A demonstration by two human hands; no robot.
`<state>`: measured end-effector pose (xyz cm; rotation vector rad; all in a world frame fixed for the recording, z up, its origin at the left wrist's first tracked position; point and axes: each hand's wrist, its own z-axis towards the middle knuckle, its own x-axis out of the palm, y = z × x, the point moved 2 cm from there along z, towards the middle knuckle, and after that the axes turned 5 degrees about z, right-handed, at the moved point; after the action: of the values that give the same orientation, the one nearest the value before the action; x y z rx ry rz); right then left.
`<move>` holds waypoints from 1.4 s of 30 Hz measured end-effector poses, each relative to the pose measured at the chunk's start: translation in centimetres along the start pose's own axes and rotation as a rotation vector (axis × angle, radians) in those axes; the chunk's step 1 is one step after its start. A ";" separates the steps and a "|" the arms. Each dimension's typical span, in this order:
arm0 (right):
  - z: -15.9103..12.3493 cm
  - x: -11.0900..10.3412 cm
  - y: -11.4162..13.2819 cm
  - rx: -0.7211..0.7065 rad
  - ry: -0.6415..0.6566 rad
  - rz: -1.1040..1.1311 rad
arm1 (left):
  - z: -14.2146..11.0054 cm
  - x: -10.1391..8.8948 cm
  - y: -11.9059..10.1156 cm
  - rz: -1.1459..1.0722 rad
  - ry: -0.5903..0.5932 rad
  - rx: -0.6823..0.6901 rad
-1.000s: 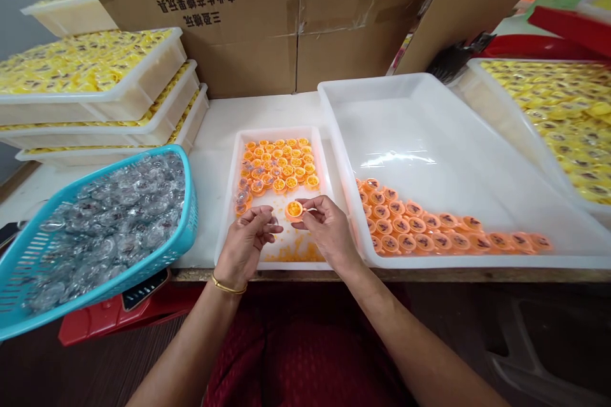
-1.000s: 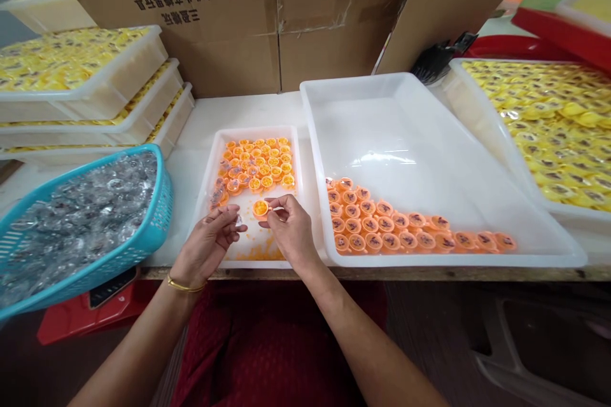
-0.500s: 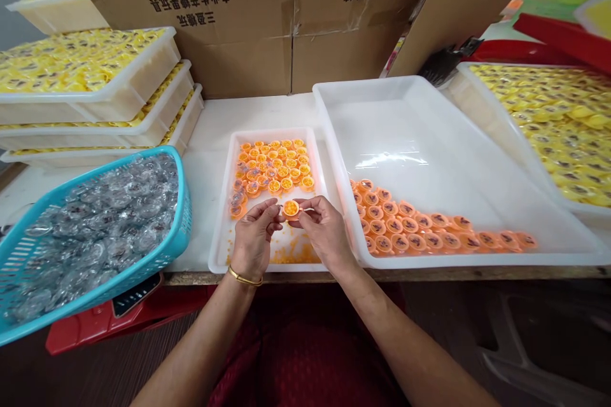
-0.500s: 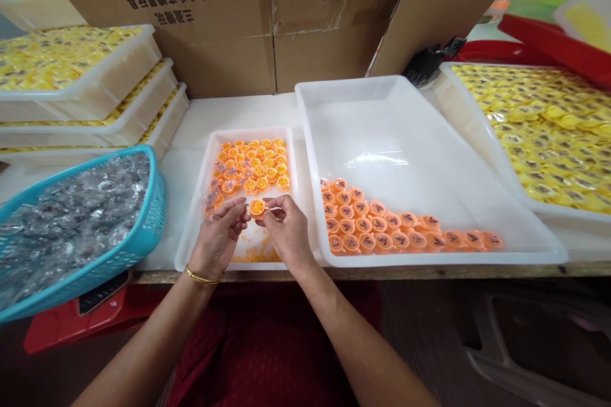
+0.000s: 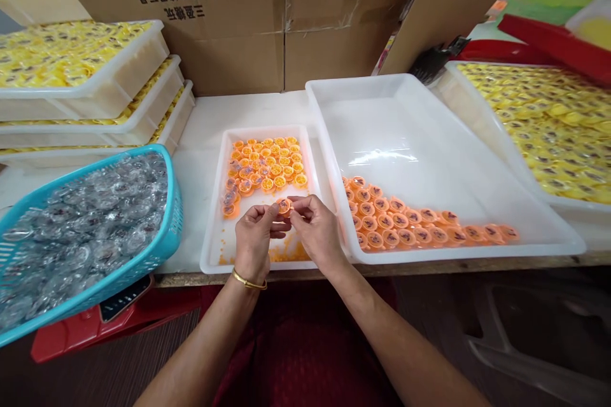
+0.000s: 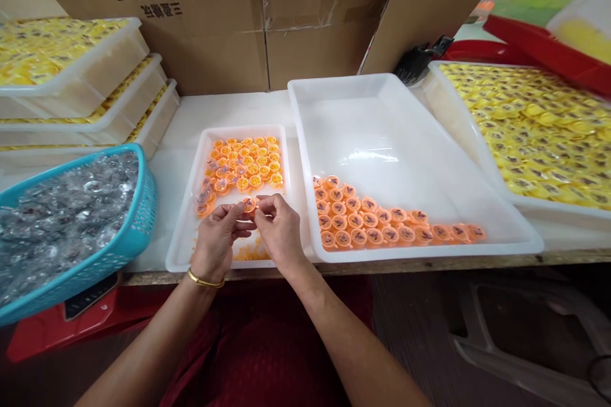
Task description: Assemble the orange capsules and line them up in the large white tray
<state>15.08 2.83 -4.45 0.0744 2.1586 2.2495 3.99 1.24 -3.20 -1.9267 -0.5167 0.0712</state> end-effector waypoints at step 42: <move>-1.0 -0.2 2.3 0.280 0.072 0.445 | -1.5 -0.3 -1.2 0.570 0.122 0.411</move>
<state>15.24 1.74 -2.21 0.5361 2.7078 2.1420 3.80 0.20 -1.52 -1.6046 0.1369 0.3930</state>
